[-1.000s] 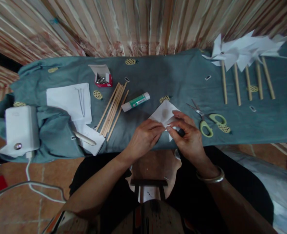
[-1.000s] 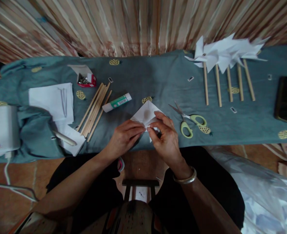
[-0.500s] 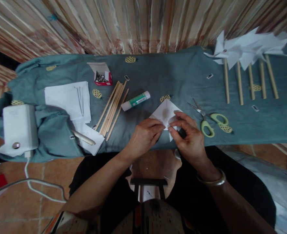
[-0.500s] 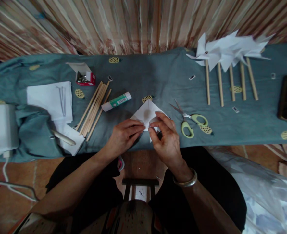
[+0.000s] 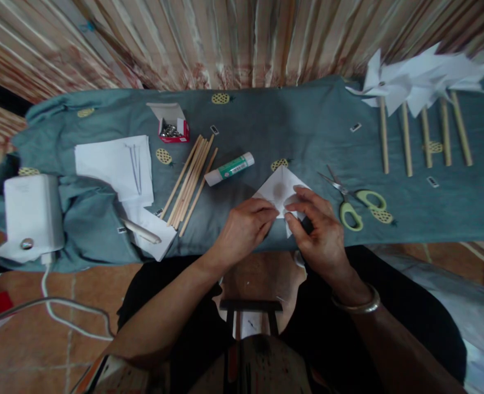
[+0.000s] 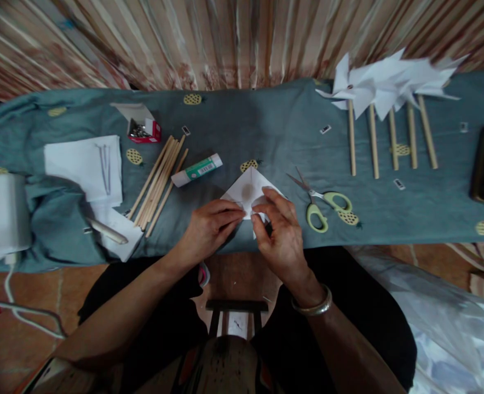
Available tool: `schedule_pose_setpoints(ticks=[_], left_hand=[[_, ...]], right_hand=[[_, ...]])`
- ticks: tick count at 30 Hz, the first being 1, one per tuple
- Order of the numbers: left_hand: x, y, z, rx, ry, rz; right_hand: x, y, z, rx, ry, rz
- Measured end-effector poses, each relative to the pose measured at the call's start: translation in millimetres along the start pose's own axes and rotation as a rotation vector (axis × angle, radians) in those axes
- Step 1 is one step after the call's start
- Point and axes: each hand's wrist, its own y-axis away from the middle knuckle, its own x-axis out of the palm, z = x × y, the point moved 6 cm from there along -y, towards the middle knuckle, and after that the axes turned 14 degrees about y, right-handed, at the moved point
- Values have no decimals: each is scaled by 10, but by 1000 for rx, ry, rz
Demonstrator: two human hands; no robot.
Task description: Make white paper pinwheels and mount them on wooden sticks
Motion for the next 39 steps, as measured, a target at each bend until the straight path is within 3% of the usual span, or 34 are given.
schedule_pose_setpoints(ticks=[9, 24, 28, 34, 39], left_hand=[[-2, -5, -6, -17, 5, 14], [27, 26, -21, -1, -14, 17], [33, 28, -21, 15, -23, 12], [63, 32, -47, 40, -112, 26], [-56, 11, 0, 39, -236, 57]], right_hand=[[18, 26, 97, -204, 96, -23], [126, 64, 87, -162, 113, -13], [48, 13, 101, -190, 73, -36], [-51, -122, -28, -47, 80, -26], [-59, -134, 17, -85, 122, -24]])
